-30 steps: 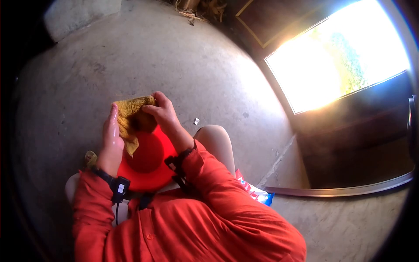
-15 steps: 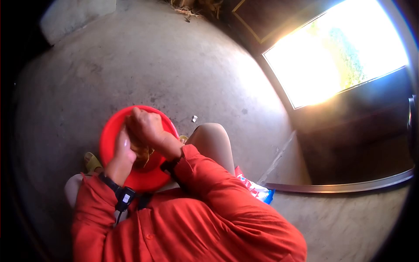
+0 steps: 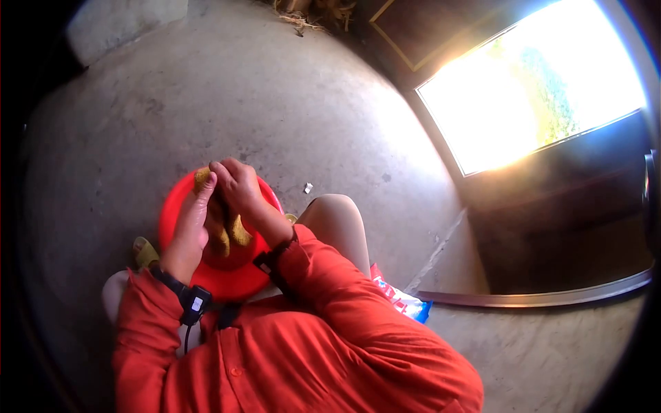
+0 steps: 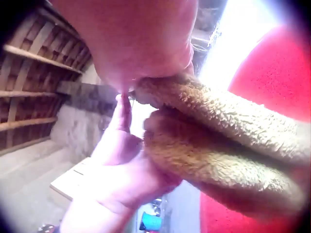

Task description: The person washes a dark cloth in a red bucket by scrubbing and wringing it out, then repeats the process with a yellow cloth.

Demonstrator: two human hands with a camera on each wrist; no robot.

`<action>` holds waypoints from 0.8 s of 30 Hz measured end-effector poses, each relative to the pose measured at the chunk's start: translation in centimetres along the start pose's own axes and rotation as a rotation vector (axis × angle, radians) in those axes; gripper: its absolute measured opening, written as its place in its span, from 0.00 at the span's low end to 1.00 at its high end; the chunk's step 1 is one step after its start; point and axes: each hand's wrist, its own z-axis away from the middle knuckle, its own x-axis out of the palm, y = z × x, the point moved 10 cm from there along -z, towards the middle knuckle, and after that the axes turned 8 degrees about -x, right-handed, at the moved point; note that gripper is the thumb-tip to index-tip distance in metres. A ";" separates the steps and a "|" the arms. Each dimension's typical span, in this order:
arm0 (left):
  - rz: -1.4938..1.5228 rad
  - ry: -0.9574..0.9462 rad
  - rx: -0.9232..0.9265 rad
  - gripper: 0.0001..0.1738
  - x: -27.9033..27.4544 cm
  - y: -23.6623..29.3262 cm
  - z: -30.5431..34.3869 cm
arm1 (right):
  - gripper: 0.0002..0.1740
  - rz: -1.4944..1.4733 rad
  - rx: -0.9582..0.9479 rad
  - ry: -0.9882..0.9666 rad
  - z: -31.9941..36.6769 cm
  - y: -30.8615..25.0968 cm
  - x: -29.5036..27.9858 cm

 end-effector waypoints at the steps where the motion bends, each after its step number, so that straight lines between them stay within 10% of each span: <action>1: -0.026 -0.028 0.008 0.27 0.0 0.1 -0.3 | 0.20 -0.111 0.053 -0.025 -0.2 -0.1 0.1; 10: -0.102 0.067 0.077 0.17 0.1 2.6 0.5 | 0.27 -0.327 0.236 -0.129 -0.3 1.8 -1.0; 15: 0.151 0.101 0.080 0.15 -3.0 3.7 -0.9 | 0.30 -0.635 0.254 -0.561 2.1 -0.4 3.2; 24: 0.131 0.118 0.076 0.20 -6.0 2.8 -2.7 | 0.10 -0.564 0.174 -0.021 -0.1 0.7 -1.3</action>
